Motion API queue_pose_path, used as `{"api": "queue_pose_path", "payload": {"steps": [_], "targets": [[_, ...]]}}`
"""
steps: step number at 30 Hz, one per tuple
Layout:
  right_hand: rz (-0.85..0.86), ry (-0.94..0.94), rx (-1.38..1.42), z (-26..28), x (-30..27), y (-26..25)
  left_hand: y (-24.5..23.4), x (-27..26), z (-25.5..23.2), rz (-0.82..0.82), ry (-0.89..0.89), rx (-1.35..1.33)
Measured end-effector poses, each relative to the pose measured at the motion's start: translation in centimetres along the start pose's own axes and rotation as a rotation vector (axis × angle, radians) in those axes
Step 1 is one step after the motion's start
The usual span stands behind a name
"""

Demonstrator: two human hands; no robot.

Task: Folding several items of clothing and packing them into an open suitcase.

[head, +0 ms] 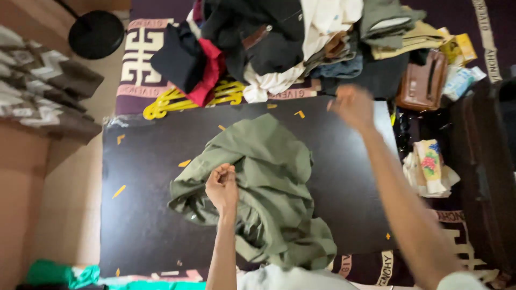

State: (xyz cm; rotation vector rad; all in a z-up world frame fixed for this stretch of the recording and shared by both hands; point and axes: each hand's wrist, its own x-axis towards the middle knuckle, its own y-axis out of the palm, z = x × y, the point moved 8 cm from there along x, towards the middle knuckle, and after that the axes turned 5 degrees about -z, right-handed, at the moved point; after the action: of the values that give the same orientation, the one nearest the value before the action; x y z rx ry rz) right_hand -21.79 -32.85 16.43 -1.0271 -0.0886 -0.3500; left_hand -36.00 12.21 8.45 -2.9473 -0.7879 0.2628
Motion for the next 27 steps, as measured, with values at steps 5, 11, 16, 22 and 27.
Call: {"api": "queue_pose_path", "payload": {"steps": [5,11,16,22,27], "targets": [[0.374,0.531,0.303,-2.2,-19.4,9.6,-7.4,-1.3,-0.9,-0.266,0.197,0.363],[0.407,0.771,0.419,-1.1,-33.2,14.3,-13.0,-3.2,4.5,-0.364,-0.237,0.568],[0.411,0.952,0.548,2.1,-35.4,17.2,-7.1,-7.9,9.9,0.289,-0.399,0.86],[0.442,1.181,0.766,2.4,-33.2,18.3,-4.7,-2.2,25.3,0.322,-0.285,0.394],[-0.034,0.905,0.926,-2.0,-23.9,8.6,-7.5,5.6,18.0,0.374,-0.541,-0.762]]}}
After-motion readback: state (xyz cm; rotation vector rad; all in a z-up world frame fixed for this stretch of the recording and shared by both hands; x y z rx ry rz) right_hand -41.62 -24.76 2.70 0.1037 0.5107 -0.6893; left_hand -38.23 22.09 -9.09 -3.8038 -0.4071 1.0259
